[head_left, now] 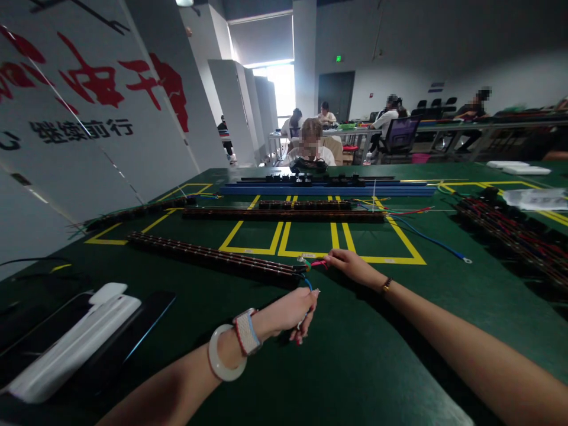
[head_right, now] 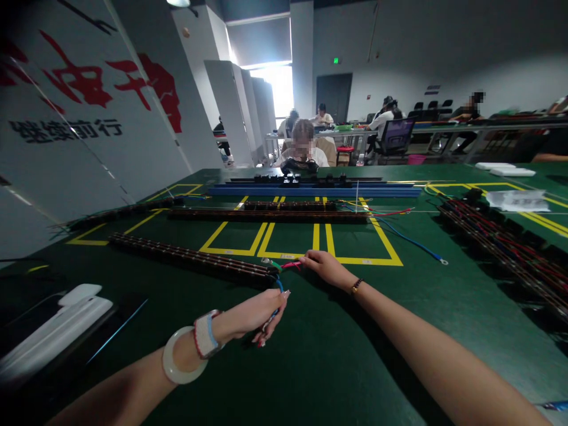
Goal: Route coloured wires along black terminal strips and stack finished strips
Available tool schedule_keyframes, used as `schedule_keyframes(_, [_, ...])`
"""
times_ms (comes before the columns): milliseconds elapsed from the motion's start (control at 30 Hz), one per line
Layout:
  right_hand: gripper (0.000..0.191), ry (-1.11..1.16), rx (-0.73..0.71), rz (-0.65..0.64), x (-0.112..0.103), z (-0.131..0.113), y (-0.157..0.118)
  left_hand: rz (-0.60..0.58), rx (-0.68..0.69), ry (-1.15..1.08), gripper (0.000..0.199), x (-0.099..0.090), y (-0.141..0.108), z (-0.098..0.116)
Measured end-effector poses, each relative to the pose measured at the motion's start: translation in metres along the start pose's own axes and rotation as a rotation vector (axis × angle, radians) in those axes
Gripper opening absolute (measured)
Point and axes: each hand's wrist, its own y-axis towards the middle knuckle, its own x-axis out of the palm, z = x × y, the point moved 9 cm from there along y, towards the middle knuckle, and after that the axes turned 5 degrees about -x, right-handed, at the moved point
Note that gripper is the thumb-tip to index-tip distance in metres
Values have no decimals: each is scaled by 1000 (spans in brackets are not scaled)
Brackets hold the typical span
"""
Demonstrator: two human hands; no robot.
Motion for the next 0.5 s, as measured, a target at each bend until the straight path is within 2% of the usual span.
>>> schedule_keyframes(67, [45,-2,-2,-2,0,3,1,3,-30,149,44,-7,-3,2])
schedule_keyframes(133, [45,-7,-6,-2,0,4,1,-29,-21,193,43,-9,-3,4])
schedule_keyframes(267, [45,-6,-20,14,-1,3,0,-122,-33,186,41,-8,1,-1])
schedule_keyframes(400, [44,0,-15,11,1,4,0,-106,18,189,49,-9,5,-2])
schedule_keyframes(500, [40,15,-34,76,-7,0,1,-164,29,24,51,0,8,-5])
